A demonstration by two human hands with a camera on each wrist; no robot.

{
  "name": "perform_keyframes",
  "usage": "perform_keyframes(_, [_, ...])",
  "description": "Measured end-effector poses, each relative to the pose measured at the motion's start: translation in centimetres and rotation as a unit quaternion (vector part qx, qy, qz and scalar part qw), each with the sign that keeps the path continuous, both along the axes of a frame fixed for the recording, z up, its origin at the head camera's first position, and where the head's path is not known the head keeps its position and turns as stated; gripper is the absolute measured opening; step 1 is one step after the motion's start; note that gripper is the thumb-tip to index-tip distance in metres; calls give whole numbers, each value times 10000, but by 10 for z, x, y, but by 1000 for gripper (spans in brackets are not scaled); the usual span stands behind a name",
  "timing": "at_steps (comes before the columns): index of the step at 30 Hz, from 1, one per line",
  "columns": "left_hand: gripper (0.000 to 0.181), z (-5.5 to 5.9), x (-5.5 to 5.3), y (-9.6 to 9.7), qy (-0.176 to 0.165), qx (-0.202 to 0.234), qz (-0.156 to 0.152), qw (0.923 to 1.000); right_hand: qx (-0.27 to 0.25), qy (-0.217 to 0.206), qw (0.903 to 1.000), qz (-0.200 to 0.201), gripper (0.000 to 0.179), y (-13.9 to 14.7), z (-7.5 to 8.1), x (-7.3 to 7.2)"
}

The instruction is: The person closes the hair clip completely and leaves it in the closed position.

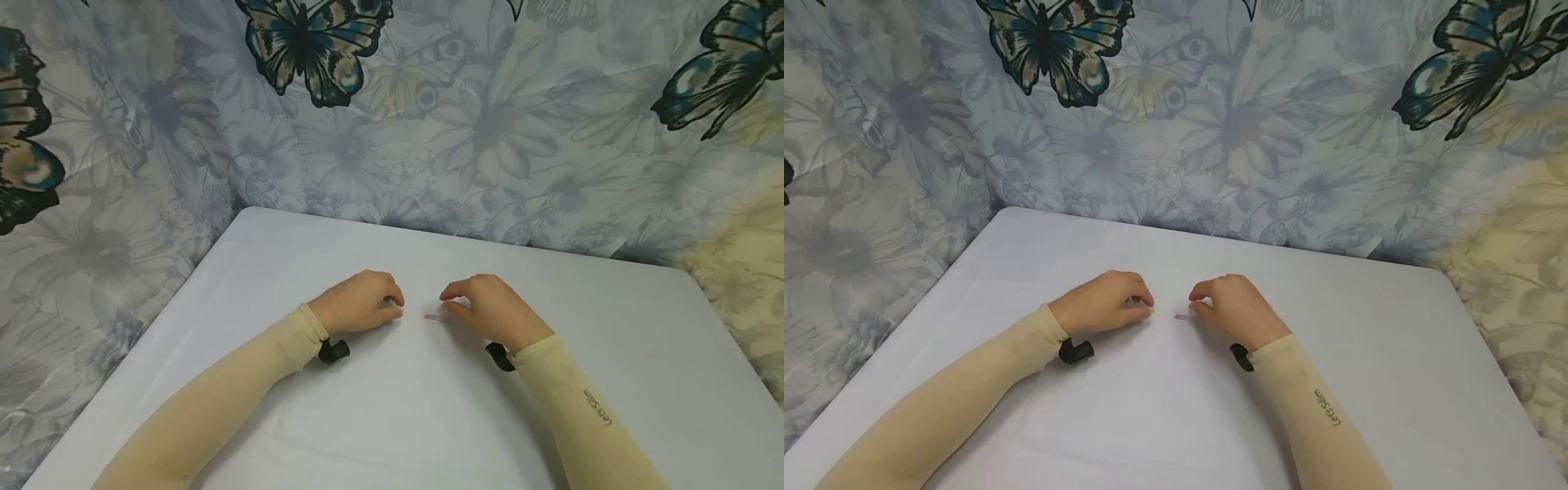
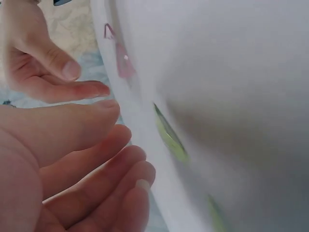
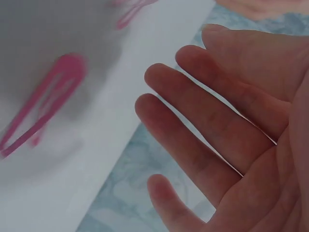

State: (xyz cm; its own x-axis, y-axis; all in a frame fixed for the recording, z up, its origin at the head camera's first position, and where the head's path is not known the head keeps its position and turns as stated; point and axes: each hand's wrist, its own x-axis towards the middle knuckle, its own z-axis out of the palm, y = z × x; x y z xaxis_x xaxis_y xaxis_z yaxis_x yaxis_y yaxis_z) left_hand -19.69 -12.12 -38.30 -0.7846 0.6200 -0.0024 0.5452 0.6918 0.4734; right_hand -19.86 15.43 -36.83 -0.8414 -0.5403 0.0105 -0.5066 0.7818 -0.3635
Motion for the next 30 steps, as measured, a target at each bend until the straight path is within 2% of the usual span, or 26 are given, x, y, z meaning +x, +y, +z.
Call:
perform_keyframes(4, [21,2,2,10,38,-52,-22,10000,4,-90,10000,-22,19,9,-7,2])
perform_keyframes(8, [22,4,3,26,96,-145,-52,9998,-35,28,10000,-87,18,16,-12,4])
perform_keyframes(17, [26,0,0,59,210,-409,-81,9989,-203,156,9996,141,23,25,-18,6])
perform_keyframes(30, [26,-4,0,63,316,-422,-48,9986,-149,374,9983,425,24,20,-26,3])
